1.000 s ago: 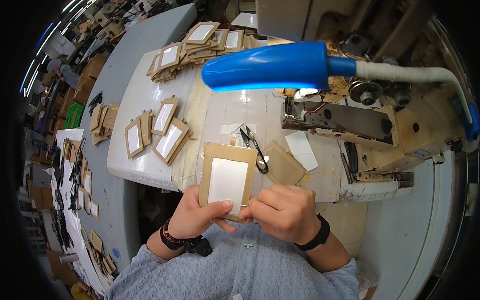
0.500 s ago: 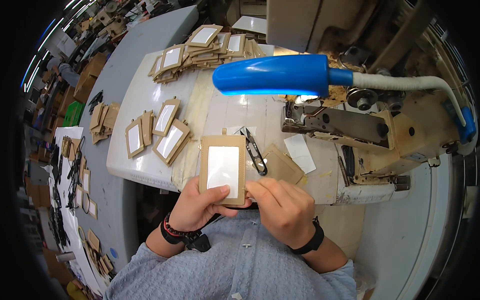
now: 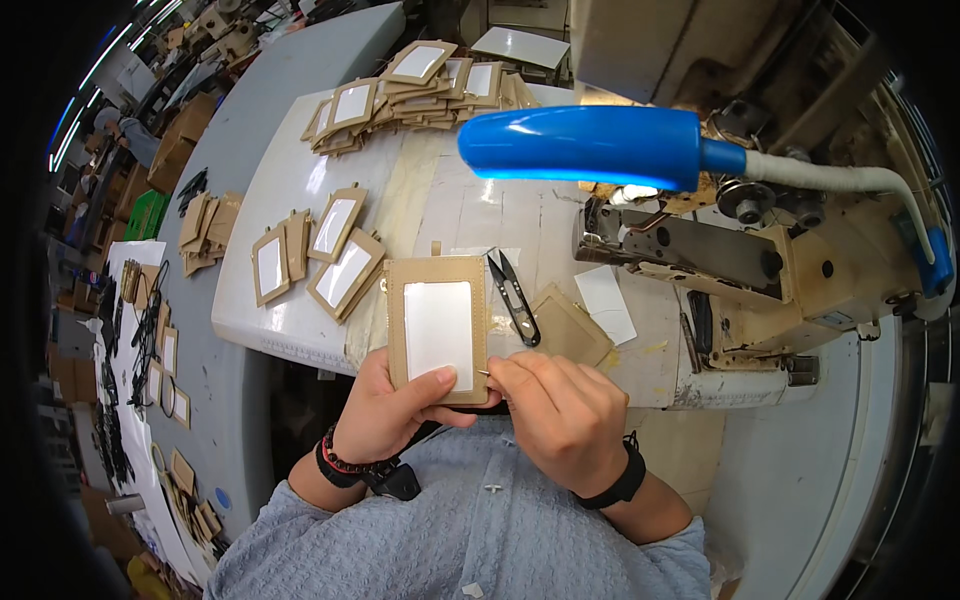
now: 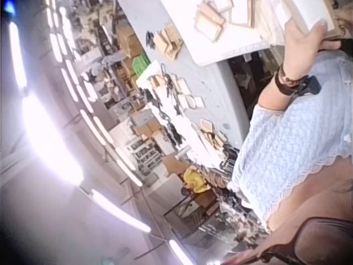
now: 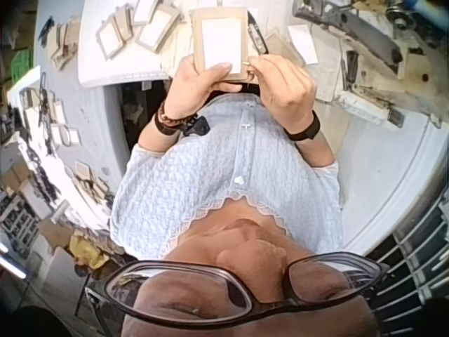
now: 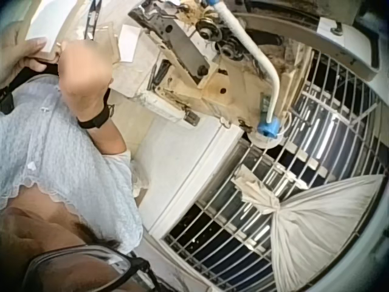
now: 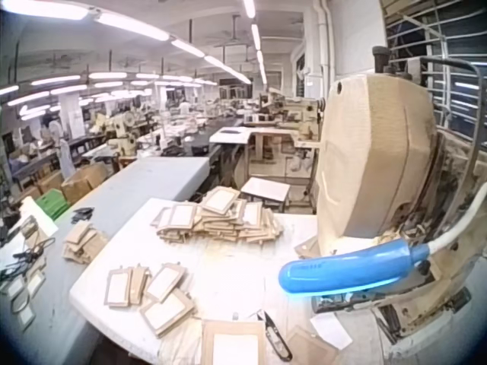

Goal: The person uses a small pointed tool to press and secure the edges of a white insert into a cardboard frame. They handle the items one at a time, picking up a frame, performing the pressing action on the edges, and then placing the finished unit onto a growing stack on the table.

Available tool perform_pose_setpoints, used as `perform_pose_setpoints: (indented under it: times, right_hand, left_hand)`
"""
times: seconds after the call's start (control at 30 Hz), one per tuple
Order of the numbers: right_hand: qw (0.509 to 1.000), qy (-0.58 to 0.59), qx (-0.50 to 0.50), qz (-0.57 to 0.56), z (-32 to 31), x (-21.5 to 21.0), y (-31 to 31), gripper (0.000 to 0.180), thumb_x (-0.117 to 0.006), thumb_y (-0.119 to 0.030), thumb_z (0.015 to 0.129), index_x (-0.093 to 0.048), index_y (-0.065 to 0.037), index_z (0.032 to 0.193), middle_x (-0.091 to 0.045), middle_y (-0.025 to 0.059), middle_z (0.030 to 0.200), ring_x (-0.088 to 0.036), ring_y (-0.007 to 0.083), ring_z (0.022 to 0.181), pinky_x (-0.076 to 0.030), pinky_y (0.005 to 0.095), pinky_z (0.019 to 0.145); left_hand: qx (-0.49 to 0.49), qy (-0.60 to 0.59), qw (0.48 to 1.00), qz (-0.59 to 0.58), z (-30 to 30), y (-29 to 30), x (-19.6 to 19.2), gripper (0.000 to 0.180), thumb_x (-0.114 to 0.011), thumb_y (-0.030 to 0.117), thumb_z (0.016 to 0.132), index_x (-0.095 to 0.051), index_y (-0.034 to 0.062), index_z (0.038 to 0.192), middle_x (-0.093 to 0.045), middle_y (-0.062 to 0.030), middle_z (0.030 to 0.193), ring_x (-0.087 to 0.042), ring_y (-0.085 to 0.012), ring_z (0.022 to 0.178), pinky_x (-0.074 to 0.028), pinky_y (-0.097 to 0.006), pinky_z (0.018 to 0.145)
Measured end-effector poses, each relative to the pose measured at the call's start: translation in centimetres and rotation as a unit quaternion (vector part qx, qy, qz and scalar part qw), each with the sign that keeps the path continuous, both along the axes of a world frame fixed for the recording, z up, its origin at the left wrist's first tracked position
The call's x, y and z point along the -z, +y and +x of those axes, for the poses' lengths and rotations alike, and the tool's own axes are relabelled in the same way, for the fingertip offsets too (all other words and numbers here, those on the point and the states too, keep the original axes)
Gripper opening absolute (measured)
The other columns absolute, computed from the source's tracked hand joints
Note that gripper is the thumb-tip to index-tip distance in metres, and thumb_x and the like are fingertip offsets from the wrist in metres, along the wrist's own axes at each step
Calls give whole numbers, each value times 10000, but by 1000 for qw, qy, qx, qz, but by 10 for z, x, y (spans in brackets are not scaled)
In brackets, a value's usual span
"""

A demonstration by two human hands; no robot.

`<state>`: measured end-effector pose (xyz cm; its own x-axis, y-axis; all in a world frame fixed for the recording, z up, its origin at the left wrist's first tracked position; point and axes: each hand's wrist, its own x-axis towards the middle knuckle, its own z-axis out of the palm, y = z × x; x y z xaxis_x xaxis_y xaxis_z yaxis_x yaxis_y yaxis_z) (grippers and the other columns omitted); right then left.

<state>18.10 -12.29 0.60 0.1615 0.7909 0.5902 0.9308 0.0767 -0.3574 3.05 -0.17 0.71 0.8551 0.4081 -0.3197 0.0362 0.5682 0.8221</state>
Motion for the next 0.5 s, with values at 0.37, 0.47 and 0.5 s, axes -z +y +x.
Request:
perform_pose_setpoints:
  times: [0.37, 0.47, 0.5]
  right_hand:
    - [1000, -7, 1, -8, 1, 0, -1, 236, -661, -6, 677, -656, -55, 907, -653, 37, 819, -646, 179, 667, -470, 279, 526]
    - [1000, 9, -9, -17, 2, -2, 0, 209, -660, 1, 688, -644, -52, 890, -640, 43, 800, -641, 189, 656, -470, 289, 520]
    - [1000, 15, -13, -21, 2, -3, 1, 196, -661, 4, 695, -638, -50, 882, -634, 45, 790, -639, 194, 652, -470, 293, 517]
  left_hand:
    - [-6, 2, 1000, 16, 1, -1, -1, 383, -517, 126, 944, -440, -104, 1240, -614, -218, 1100, -661, -288, 970, -606, -305, 720]
    - [-1, 11, 999, 35, 1, -2, -3, 396, -522, 132, 939, -435, -104, 1244, -616, -213, 1095, -661, -284, 968, -605, -308, 717]
    - [2, 11, 999, 37, 1, -2, -3, 399, -524, 133, 936, -435, -103, 1245, -617, -210, 1093, -662, -280, 965, -605, -310, 715]
